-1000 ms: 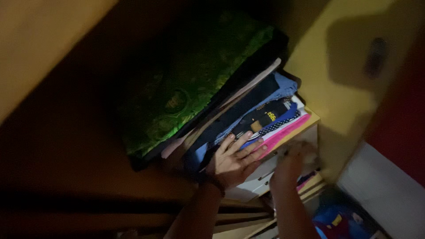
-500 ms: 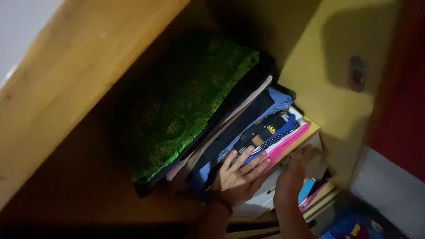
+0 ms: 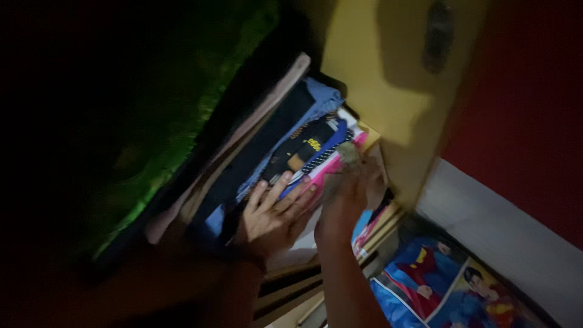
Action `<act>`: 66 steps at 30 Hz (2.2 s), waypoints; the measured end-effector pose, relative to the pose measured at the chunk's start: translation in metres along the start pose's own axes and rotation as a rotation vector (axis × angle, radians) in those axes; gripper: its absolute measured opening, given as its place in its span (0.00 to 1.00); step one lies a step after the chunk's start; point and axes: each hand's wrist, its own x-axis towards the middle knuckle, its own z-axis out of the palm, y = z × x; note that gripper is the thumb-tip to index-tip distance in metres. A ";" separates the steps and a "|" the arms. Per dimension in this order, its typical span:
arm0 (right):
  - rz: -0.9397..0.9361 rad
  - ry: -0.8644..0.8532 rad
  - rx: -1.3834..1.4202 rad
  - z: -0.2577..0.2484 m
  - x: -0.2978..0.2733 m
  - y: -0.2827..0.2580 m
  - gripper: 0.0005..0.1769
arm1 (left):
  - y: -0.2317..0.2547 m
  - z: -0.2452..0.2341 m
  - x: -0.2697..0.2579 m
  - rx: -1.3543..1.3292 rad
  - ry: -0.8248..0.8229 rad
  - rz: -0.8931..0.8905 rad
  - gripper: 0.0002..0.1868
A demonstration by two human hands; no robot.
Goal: The person wipes the inside of a white drawer with a cloth, then places folded clothes inside. They repeat this process for a second drawer, wiping it clean before adding more folded clothes.
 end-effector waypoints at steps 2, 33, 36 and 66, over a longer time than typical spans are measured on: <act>-0.057 0.188 -0.407 -0.004 0.031 0.025 0.27 | 0.001 0.001 0.003 0.003 0.011 0.000 0.25; 0.130 -0.055 -0.694 -0.024 -0.024 -0.018 0.31 | 0.002 0.003 0.005 0.005 -0.017 -0.026 0.26; -0.457 0.051 -0.611 -0.005 0.027 -0.007 0.29 | 0.002 0.001 0.008 0.018 -0.019 -0.033 0.24; -0.439 -0.198 -0.989 -0.073 0.014 -0.004 0.24 | 0.007 -0.003 0.009 0.007 0.033 -0.012 0.25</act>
